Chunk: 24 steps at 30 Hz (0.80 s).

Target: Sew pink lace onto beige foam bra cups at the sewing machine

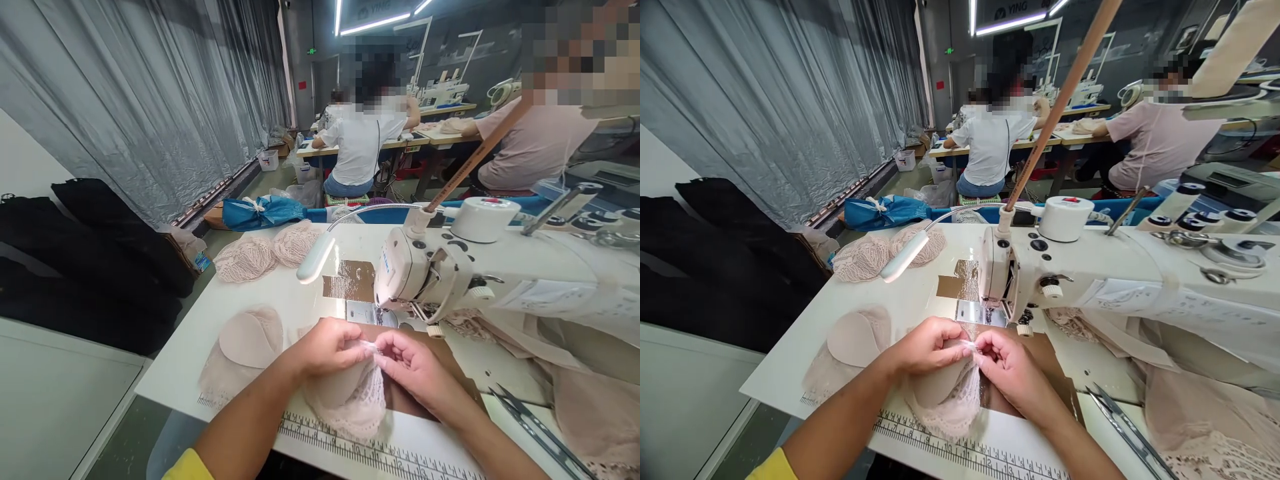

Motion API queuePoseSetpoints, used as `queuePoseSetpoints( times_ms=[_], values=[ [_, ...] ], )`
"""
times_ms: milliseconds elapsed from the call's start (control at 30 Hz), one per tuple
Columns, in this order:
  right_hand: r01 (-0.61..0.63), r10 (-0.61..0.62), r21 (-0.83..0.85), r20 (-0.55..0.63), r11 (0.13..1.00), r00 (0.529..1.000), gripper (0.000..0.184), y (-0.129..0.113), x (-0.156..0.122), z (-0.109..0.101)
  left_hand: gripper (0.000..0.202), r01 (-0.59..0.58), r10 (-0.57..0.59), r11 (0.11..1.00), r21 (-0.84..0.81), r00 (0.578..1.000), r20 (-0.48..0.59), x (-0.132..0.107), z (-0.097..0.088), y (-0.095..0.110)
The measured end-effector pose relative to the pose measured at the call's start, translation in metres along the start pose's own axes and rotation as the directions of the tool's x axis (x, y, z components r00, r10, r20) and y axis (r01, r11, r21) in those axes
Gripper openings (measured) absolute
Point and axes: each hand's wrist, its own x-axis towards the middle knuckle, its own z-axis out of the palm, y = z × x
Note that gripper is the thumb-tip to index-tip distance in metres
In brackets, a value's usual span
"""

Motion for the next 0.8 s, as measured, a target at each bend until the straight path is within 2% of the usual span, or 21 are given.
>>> queuePoseSetpoints(
  times_ms=[100,200,300,400,500,567,667,800],
  values=[
    [-0.023,0.021,0.056,0.03,0.998,0.999,0.029,0.001,0.002,0.001,0.034,0.058,-0.061,0.997,-0.053,0.997,-0.05,0.001,0.003,-0.004],
    [-0.033,0.034,-0.031,0.06,0.999,0.998,0.029,-0.001,0.001,0.003,0.024,0.065,-0.072,0.992,-0.105,0.995,-0.071,0.001,0.005,-0.004],
    [-0.028,0.03,-0.132,0.017,0.991,0.999,0.035,-0.002,0.002,0.004,0.017,0.084,-0.093,0.986,-0.144,0.994,-0.062,0.002,0.007,-0.003],
    [-0.014,0.017,-0.138,0.02,0.99,1.0,0.038,0.0,0.003,0.004,0.021,0.092,-0.105,0.976,-0.198,0.993,-0.056,0.004,0.011,-0.004],
    [-0.026,0.032,-0.131,0.043,0.991,0.999,0.039,0.0,0.002,0.002,0.028,0.068,-0.103,0.962,-0.265,0.988,-0.119,0.007,0.012,-0.006],
    [-0.057,0.064,-0.124,0.058,0.991,0.996,0.038,-0.001,0.0,0.001,0.029,0.064,-0.134,0.952,-0.298,0.966,-0.221,0.009,0.01,-0.007],
    [-0.129,0.138,-0.118,0.069,0.985,0.988,0.034,-0.004,-0.004,0.0,0.029,0.104,-0.217,0.946,-0.308,0.907,-0.361,0.01,0.002,-0.01],
    [-0.239,0.247,-0.115,0.062,0.964,0.967,0.033,-0.004,-0.008,-0.001,0.026,0.15,-0.276,0.943,-0.296,0.85,-0.448,0.009,-0.007,-0.015]
  ],
)
